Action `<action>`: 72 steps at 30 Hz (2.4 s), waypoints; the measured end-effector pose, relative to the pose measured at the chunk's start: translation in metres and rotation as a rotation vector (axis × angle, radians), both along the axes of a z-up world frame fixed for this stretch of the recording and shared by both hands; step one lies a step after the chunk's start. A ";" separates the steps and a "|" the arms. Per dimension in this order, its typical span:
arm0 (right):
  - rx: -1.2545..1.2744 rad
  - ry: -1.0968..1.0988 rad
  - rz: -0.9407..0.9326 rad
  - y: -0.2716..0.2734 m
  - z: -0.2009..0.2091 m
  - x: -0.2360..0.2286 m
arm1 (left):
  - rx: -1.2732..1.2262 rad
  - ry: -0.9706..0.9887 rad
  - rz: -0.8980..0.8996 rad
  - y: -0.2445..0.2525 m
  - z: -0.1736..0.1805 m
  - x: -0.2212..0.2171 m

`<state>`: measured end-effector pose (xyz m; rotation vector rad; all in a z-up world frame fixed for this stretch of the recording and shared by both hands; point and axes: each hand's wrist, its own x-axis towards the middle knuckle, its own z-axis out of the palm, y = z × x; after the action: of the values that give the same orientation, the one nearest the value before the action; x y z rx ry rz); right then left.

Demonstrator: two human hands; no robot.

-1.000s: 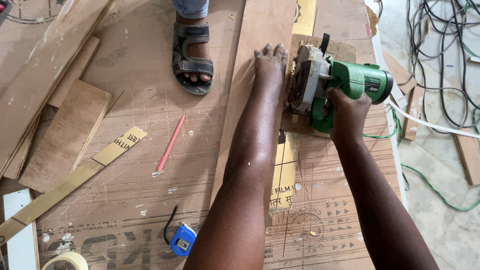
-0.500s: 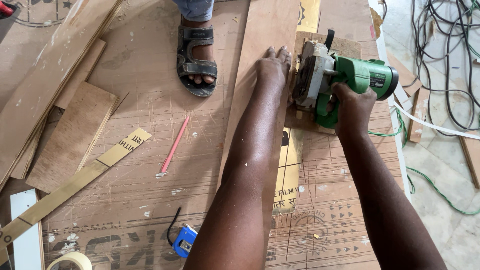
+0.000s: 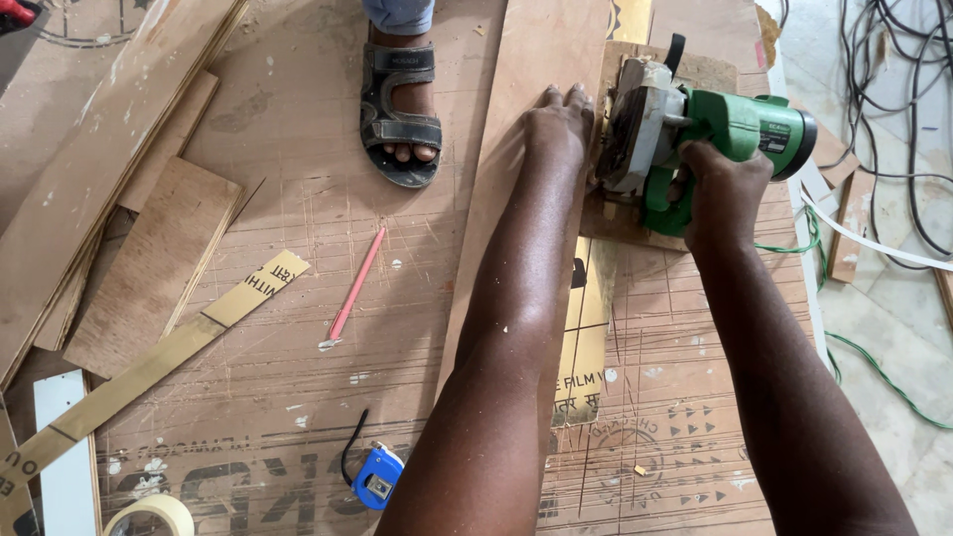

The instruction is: The person uses a circular saw to cut a piece of plywood on a workbench. They then use a try square and pencil to mark measurements on the cut piece and another strip of wood before making additional cuts with the saw.

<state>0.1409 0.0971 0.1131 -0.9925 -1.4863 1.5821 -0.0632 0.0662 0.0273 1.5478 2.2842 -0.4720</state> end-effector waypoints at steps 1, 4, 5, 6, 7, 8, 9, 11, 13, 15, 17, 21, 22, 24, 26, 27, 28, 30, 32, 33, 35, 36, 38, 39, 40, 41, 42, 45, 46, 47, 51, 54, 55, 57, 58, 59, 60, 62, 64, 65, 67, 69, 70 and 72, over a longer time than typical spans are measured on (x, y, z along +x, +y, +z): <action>-0.003 -0.006 0.000 0.000 0.000 -0.001 | -0.004 0.001 0.001 0.000 0.000 0.000; 0.001 -0.017 0.001 0.003 0.003 -0.004 | -0.014 0.005 0.001 0.006 0.003 0.001; 0.007 -0.020 0.005 0.004 0.003 -0.004 | -0.021 0.010 0.000 0.009 0.003 0.001; 0.011 -0.025 0.008 0.004 0.002 -0.004 | -0.028 0.008 -0.006 0.013 0.002 0.001; 0.018 -0.029 0.004 0.006 0.002 -0.005 | -0.033 0.009 -0.004 0.018 0.000 0.001; 0.022 -0.032 0.002 0.007 0.001 -0.006 | -0.036 0.010 -0.003 0.023 -0.004 0.001; 0.027 -0.035 -0.001 0.008 0.001 -0.007 | -0.037 0.010 -0.003 0.028 -0.009 0.001; 0.003 -0.016 0.003 0.008 0.000 -0.008 | 0.007 0.029 0.031 0.031 -0.025 -0.001; 0.003 -0.009 0.010 0.011 0.002 -0.010 | 0.063 0.047 0.028 0.039 -0.035 -0.009; 0.008 -0.030 0.021 0.012 0.002 -0.009 | 0.085 0.042 -0.031 0.040 -0.046 -0.019; 0.005 -0.021 0.010 0.014 0.001 -0.011 | 0.211 -0.024 0.077 0.043 -0.055 -0.021; 0.004 -0.010 0.006 0.017 0.000 -0.015 | 0.340 -0.098 0.213 0.051 -0.070 -0.027; 0.002 -0.006 0.013 0.018 0.000 -0.016 | 0.397 -0.106 0.235 0.054 -0.073 -0.027; -0.002 0.003 0.022 0.019 0.000 -0.016 | 0.480 -0.122 0.263 0.061 -0.077 -0.026; -0.001 -0.016 0.014 0.020 0.000 -0.018 | 0.424 -0.093 0.230 0.068 -0.080 -0.025; 0.000 -0.024 0.009 0.021 0.000 -0.019 | 0.403 -0.080 0.218 0.071 -0.079 -0.026; 0.000 -0.017 0.013 0.022 0.000 -0.020 | 0.360 -0.062 0.193 0.074 -0.079 -0.028; 0.002 -0.001 0.021 0.024 0.000 -0.022 | 0.293 -0.029 0.154 0.078 -0.079 -0.031; 0.000 -0.013 0.019 0.026 0.001 -0.024 | 0.200 0.016 0.097 0.081 -0.080 -0.036; -0.003 -0.018 0.017 0.027 0.001 -0.025 | 0.166 0.034 0.073 0.082 -0.081 -0.038; 0.000 -0.011 0.020 0.029 0.001 -0.027 | 0.153 0.088 0.051 0.079 -0.082 -0.038; 0.002 -0.006 0.020 0.030 0.001 -0.027 | 0.154 0.165 0.035 0.079 -0.078 -0.037; 0.005 -0.020 0.017 0.031 0.000 -0.028 | 0.092 0.035 0.053 0.074 -0.065 -0.031; 0.007 -0.026 0.016 0.032 0.000 -0.028 | 0.083 0.022 0.052 0.071 -0.056 -0.028; 0.008 -0.026 0.016 0.033 0.000 -0.029 | 0.082 0.020 0.044 0.067 -0.047 -0.026; 0.010 -0.027 0.016 0.034 -0.001 -0.030 | 0.083 0.018 0.038 0.064 -0.040 -0.024; 0.010 -0.027 0.016 0.035 -0.001 -0.031 | 0.082 0.018 0.031 0.060 -0.035 -0.022; -0.004 -0.034 -0.007 0.039 -0.001 -0.034 | 0.080 0.010 0.021 0.054 -0.027 -0.020; -0.005 -0.030 -0.006 0.039 -0.001 -0.035 | 0.078 0.007 0.020 0.053 -0.027 -0.019; -0.006 -0.026 -0.005 0.040 0.000 -0.035 | 0.076 0.003 0.020 0.052 -0.028 -0.019; -0.022 -0.029 -0.020 0.043 0.000 -0.039 | 0.078 -0.007 0.018 0.051 -0.034 -0.017; 0.003 -0.027 0.010 0.046 -0.001 -0.039 | 0.082 -0.011 0.015 0.052 -0.038 -0.017; 0.003 -0.018 0.011 0.046 -0.002 -0.040 | 0.084 -0.010 0.017 0.052 -0.039 -0.018; 0.003 0.001 0.014 0.049 -0.003 -0.041 | 0.088 -0.011 0.020 0.055 -0.040 -0.019; 0.005 0.000 0.013 0.050 -0.004 -0.042 | 0.092 -0.012 0.022 0.056 -0.040 -0.020; 0.007 -0.001 0.012 0.052 -0.005 -0.042 | 0.095 -0.012 0.023 0.056 -0.041 -0.020; 0.010 -0.002 0.011 0.054 -0.006 -0.043 | 0.099 -0.012 0.022 0.058 -0.041 -0.021; 0.035 -0.025 0.003 0.058 -0.009 -0.043 | 0.103 -0.011 0.026 0.059 -0.042 -0.022; 0.048 -0.034 -0.011 0.063 -0.011 -0.044 | 0.105 -0.011 0.025 0.060 -0.043 -0.023; 0.047 -0.032 -0.022 0.065 -0.013 -0.045 | 0.105 -0.010 0.027 0.060 -0.043 -0.023; 0.055 -0.028 -0.026 0.070 -0.014 -0.047 | 0.106 -0.014 0.030 0.060 -0.044 -0.024; 0.072 -0.025 -0.010 0.074 -0.016 -0.048 | 0.108 -0.015 0.026 0.060 -0.045 -0.024; 0.078 -0.041 -0.012 0.075 -0.016 -0.049 | 0.107 -0.017 0.026 0.060 -0.044 -0.024; 0.091 -0.074 -0.017 0.078 -0.017 -0.050 | 0.108 -0.020 0.022 0.060 -0.044 -0.022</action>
<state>0.0905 0.1748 0.0960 -1.0191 -1.5817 1.4668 -0.0856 0.1266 -0.0165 1.5680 2.3444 -0.3310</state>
